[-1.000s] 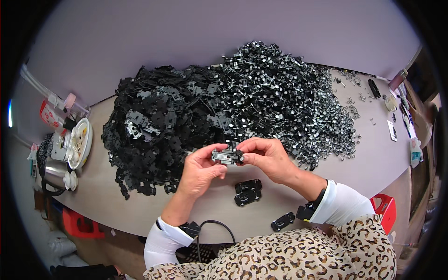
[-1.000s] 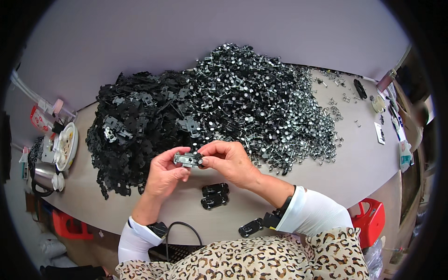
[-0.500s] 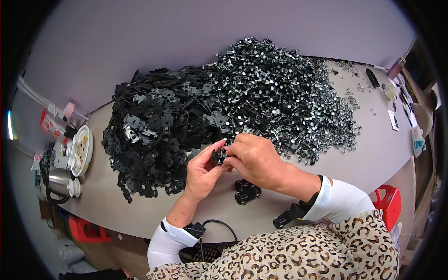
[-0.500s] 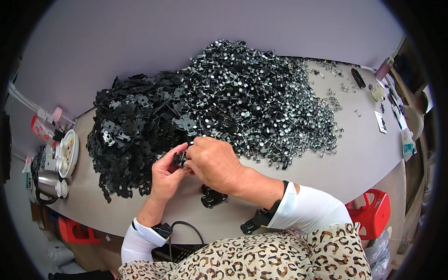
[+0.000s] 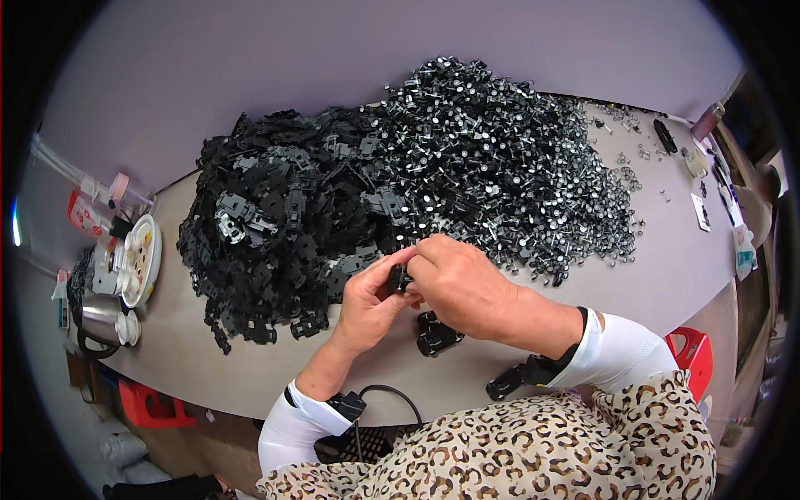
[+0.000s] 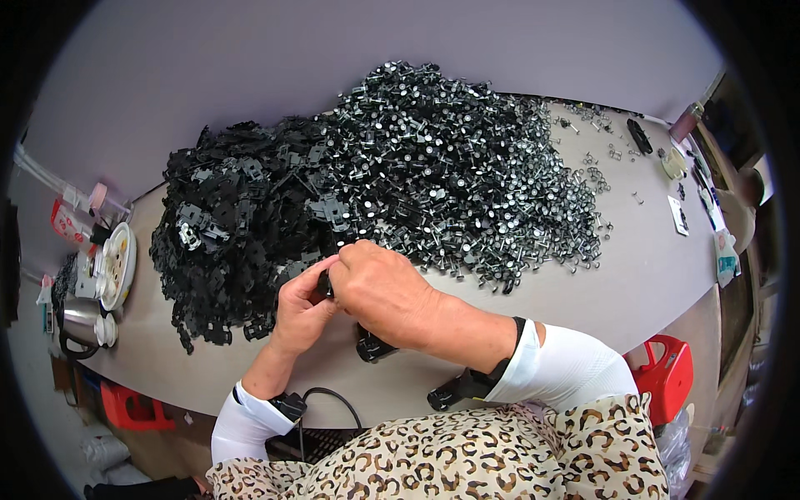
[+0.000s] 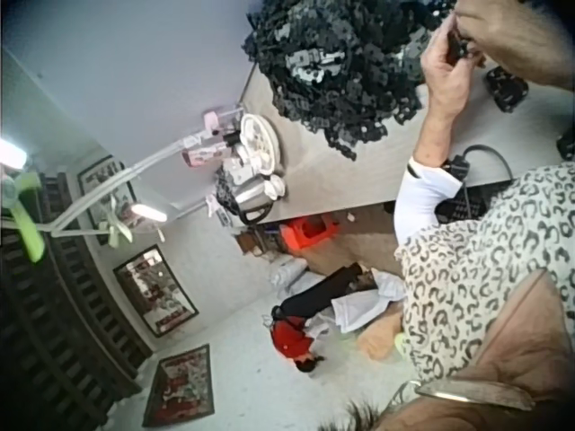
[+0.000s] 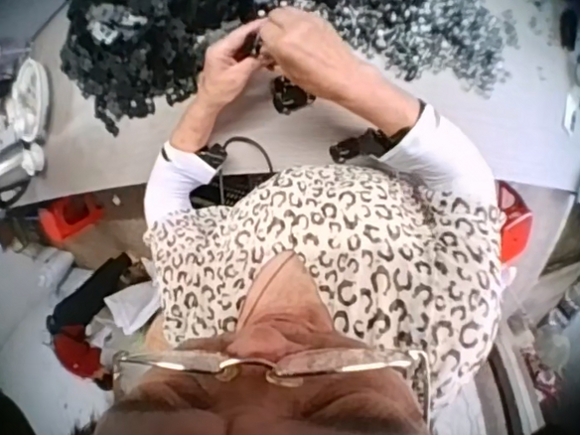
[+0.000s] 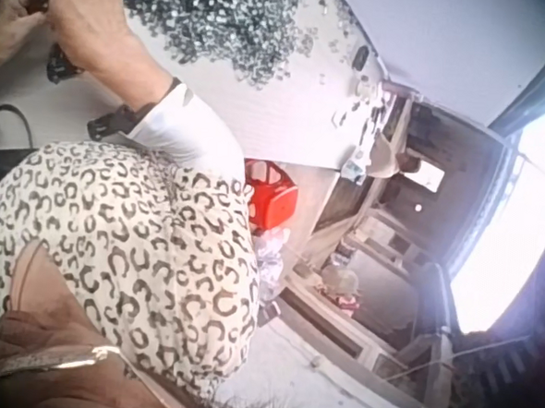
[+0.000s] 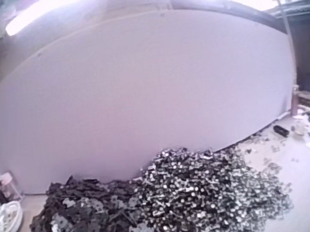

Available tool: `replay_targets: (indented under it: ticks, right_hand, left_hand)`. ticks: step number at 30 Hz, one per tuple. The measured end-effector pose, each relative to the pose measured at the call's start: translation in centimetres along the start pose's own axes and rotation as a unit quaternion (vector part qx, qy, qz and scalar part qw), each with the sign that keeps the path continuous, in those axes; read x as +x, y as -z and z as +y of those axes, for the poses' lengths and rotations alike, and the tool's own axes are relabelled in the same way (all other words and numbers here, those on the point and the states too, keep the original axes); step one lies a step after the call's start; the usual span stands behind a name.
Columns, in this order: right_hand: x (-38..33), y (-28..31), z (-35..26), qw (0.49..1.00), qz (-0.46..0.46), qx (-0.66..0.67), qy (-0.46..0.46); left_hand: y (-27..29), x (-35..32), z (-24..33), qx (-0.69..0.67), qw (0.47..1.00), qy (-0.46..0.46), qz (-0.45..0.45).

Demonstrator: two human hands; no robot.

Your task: Manually assemble small black plastic components from a pile on a table.

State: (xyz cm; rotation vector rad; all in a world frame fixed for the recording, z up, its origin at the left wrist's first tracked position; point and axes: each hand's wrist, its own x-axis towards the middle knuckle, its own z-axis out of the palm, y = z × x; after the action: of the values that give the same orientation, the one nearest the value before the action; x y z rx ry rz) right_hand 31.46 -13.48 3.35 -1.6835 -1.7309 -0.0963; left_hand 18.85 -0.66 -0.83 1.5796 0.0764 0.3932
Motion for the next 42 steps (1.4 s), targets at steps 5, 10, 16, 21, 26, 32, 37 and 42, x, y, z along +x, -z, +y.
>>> replay_targets:
  ticks: [5,10,16,21,26,32,37,42]
  right_hand:
    - [0.1,-1.0,0.7,0.999,0.040,0.003,0.017]
    - [-0.4,-0.4,2.2,0.999,0.038,-0.024,0.020]
    - [0.1,5.6,2.0,0.989,0.018,0.091,-0.116]
    - [-1.2,17.0,-5.2,0.868,-0.158,0.463,0.081]
    - [2.5,16.2,-7.9,0.720,-0.382,0.520,0.254]
    - [0.9,14.5,-4.4,0.718,-0.391,0.541,0.197]
    - [-0.9,13.8,-3.2,0.761,-0.380,0.508,0.136]
    - [-2.4,13.9,-3.5,0.807,-0.363,0.454,0.105]
  left_hand:
    - [-0.9,0.1,0.1,0.031,0.999,-0.004,0.032]
    - [-0.2,1.2,0.5,-0.143,0.985,0.086,-0.032]
    - [2.7,-0.3,-0.3,-0.134,0.977,0.133,0.094]
    - [1.6,1.9,1.1,-0.140,0.976,0.131,0.101]
    - [1.9,-0.1,0.0,-0.217,0.963,0.110,0.117]
    - [2.5,-0.3,0.3,-0.141,0.971,0.182,0.072]
    - [3.1,-0.6,0.3,-0.144,0.966,0.195,0.094]
    - [2.0,0.2,0.3,-0.132,0.968,0.197,0.077]
